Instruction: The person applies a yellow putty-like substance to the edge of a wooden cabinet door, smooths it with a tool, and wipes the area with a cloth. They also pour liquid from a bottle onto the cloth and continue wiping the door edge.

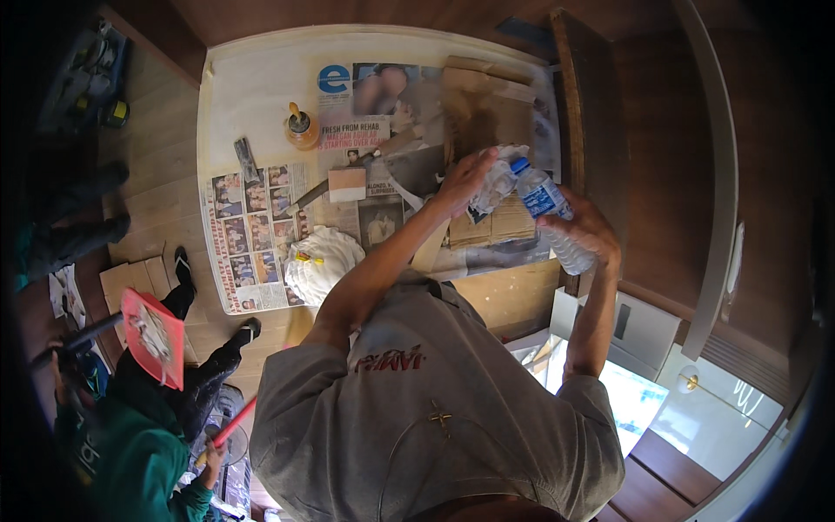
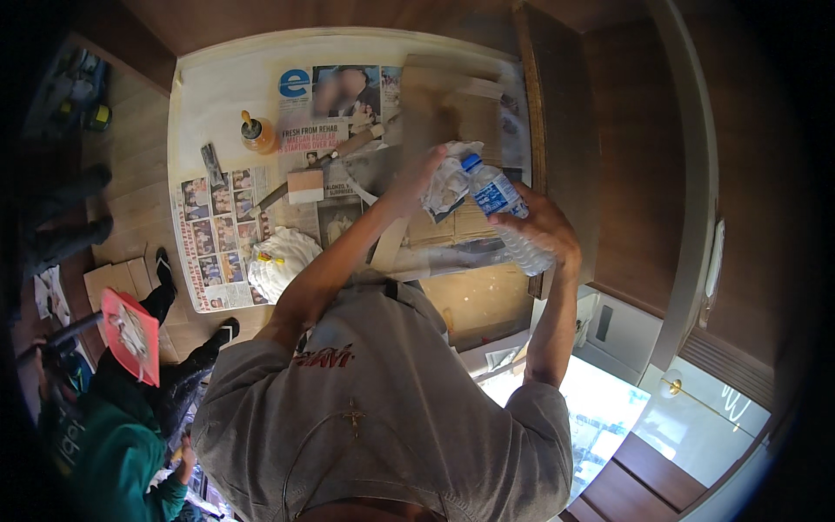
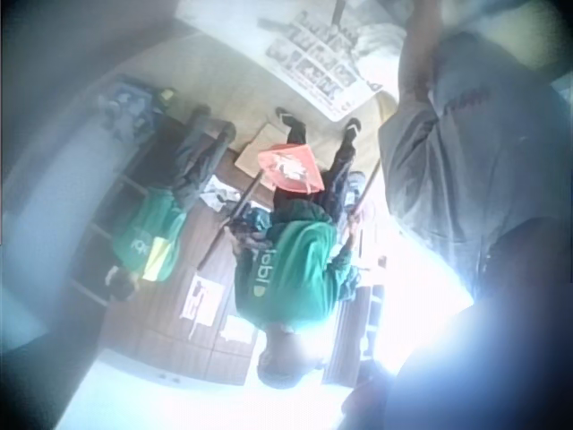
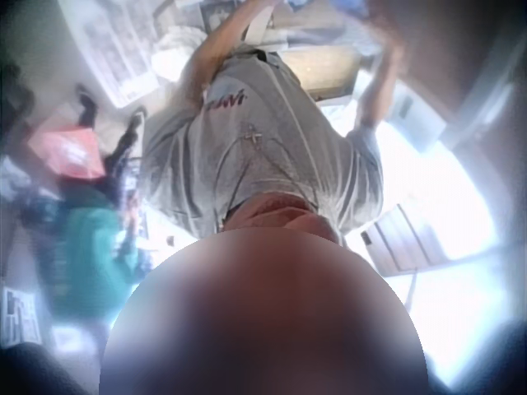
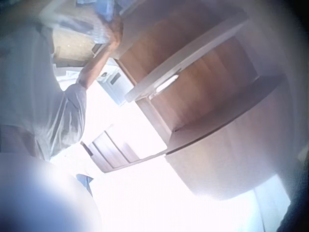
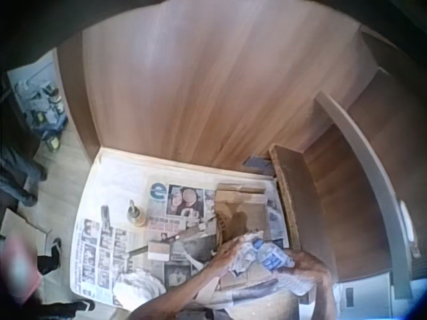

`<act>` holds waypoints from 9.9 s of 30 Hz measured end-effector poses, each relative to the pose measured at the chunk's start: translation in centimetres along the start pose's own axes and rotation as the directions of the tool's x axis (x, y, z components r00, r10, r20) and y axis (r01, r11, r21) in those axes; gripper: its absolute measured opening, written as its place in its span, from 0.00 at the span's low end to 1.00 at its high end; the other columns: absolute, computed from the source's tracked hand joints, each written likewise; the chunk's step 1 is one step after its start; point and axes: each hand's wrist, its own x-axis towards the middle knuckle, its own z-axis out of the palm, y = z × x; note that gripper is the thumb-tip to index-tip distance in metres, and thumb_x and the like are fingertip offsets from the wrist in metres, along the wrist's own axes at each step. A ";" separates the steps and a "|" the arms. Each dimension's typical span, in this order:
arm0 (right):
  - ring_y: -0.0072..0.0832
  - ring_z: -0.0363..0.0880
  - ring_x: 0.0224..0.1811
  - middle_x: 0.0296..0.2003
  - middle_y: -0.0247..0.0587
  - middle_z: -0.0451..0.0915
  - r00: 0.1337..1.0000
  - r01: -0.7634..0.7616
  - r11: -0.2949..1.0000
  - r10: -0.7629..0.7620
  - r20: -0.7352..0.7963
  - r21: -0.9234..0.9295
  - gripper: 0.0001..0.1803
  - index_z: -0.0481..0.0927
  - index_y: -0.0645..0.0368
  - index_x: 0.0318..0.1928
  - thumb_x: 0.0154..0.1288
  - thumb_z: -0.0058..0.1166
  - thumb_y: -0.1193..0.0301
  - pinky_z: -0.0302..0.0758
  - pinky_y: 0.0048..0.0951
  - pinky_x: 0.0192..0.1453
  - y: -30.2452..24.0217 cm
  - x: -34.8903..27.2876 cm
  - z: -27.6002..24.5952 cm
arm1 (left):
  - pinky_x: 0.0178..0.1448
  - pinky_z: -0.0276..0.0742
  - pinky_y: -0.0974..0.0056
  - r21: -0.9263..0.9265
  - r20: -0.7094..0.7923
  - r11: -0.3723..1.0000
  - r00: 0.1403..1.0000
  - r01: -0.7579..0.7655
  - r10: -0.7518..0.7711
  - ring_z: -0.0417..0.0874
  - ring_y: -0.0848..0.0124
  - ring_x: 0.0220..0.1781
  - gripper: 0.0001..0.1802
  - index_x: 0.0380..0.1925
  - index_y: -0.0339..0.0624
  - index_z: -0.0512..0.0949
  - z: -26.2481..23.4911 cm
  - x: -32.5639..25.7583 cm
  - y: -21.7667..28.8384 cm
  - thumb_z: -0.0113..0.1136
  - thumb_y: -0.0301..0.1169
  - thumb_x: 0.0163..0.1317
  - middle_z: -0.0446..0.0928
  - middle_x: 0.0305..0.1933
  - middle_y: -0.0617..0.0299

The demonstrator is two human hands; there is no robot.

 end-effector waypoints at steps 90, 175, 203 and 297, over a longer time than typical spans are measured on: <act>0.38 0.71 0.66 0.65 0.47 0.73 0.603 0.486 0.682 0.192 -0.774 0.547 0.41 0.68 0.62 0.70 0.60 0.75 0.70 0.65 0.40 0.74 20.0 8.5 18.0 | 0.47 0.79 0.60 0.553 -0.163 0.702 0.767 -0.450 0.620 0.86 0.60 0.39 0.11 0.42 0.33 0.84 10.7 18.4 3.9 0.61 0.30 0.69 0.84 0.38 0.50; 0.32 0.81 0.51 0.45 0.43 0.85 0.442 0.208 0.944 -0.325 -0.836 -0.257 0.20 0.82 0.63 0.49 0.74 0.61 0.56 0.74 0.33 0.61 10.1 21.0 -15.2 | 0.54 0.78 0.56 0.611 -0.135 0.588 0.662 -0.530 0.737 0.86 0.52 0.46 0.15 0.48 0.36 0.82 5.9 28.7 9.0 0.61 0.36 0.69 0.86 0.43 0.44; 0.33 0.80 0.42 0.38 0.42 0.81 0.414 0.191 0.905 -0.426 -0.805 -0.381 0.20 0.83 0.62 0.45 0.73 0.62 0.55 0.77 0.35 0.52 9.9 21.2 -15.5 | 0.47 0.80 0.59 0.568 -0.140 0.652 0.721 -0.503 0.679 0.87 0.60 0.39 0.14 0.45 0.28 0.81 6.2 27.8 8.2 0.59 0.31 0.68 0.86 0.41 0.44; 0.33 0.80 0.41 0.39 0.41 0.80 0.439 0.157 0.892 -0.448 -0.779 -0.424 0.18 0.83 0.60 0.43 0.70 0.65 0.57 0.77 0.35 0.49 9.6 21.5 -15.6 | 0.45 0.80 0.59 0.494 -0.048 0.762 0.862 -0.419 0.505 0.86 0.59 0.37 0.11 0.44 0.33 0.82 5.0 22.5 5.1 0.62 0.31 0.68 0.85 0.38 0.48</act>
